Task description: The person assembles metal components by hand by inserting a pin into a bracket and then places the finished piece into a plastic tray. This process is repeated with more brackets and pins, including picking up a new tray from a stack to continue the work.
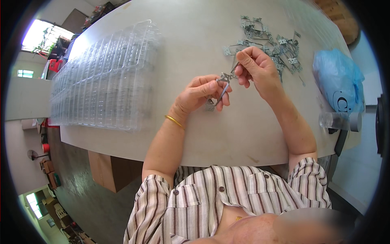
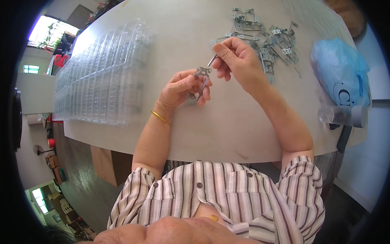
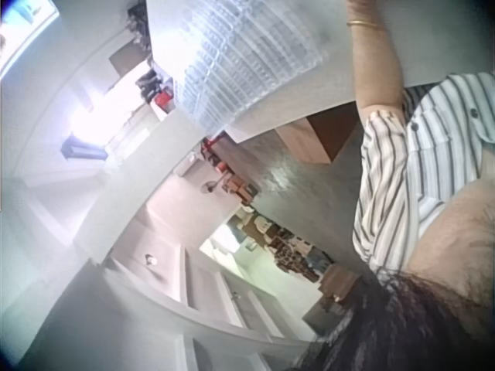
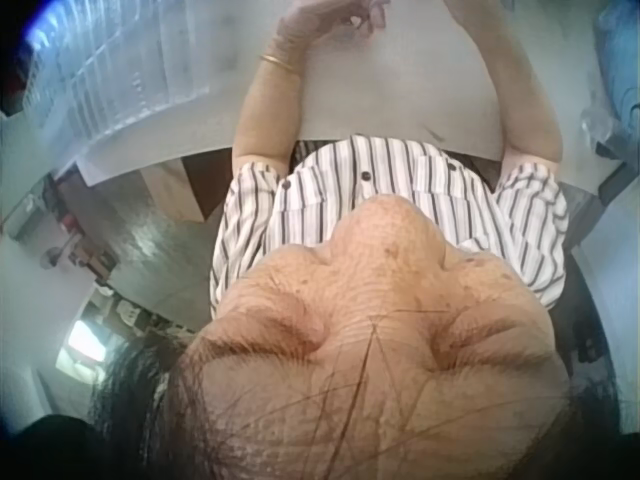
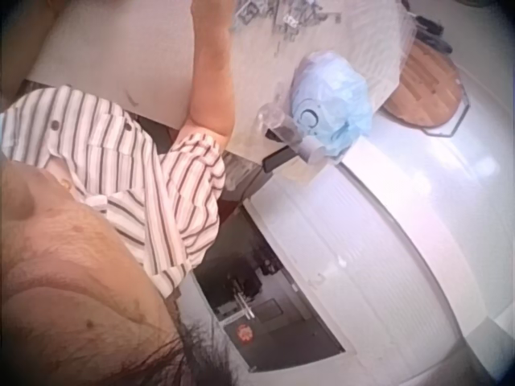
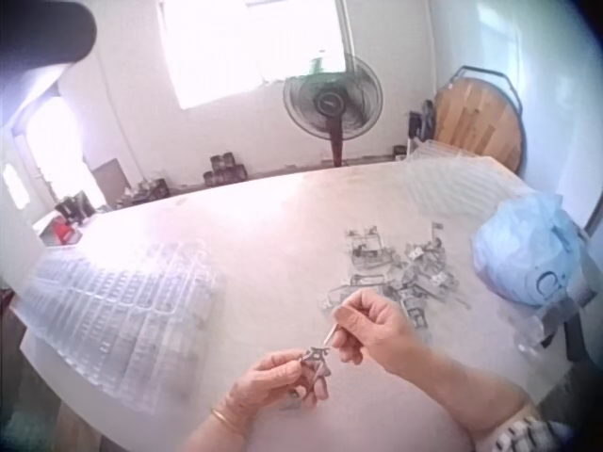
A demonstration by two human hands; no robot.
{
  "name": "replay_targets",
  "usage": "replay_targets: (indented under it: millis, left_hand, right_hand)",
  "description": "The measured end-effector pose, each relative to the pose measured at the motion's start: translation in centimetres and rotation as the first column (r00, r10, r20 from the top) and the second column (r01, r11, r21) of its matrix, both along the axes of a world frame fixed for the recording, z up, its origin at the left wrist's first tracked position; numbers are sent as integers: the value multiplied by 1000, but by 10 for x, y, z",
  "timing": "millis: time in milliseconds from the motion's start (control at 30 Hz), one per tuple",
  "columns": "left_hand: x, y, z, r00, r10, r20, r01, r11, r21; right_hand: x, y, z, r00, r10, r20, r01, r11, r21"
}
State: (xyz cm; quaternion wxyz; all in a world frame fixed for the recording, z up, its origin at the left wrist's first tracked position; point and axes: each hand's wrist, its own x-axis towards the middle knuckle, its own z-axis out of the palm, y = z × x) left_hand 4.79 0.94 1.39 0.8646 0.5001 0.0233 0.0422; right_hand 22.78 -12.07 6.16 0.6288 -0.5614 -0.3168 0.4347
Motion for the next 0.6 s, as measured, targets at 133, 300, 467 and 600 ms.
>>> replay_targets:
  millis: [133,300,467,600]
  left_hand:
    - [1,6,-8,997,74,30,-72,995,-64]
    - [3,2,-6,995,81,52,-76,992,-98]
    - [3,-3,-8,994,64,85,-59,996,-64]
    - [5,-5,-6,994,67,91,-68,998,2]
  right_hand:
    - [-9,-2,-3,990,-36,133,7,976,216]
    - [-18,-3,-18,901,-140,411,-25,928,371]
    - [-14,-5,-19,531,-300,793,-183,873,452]
    - [-11,-3,-20,360,-359,861,-280,839,467]
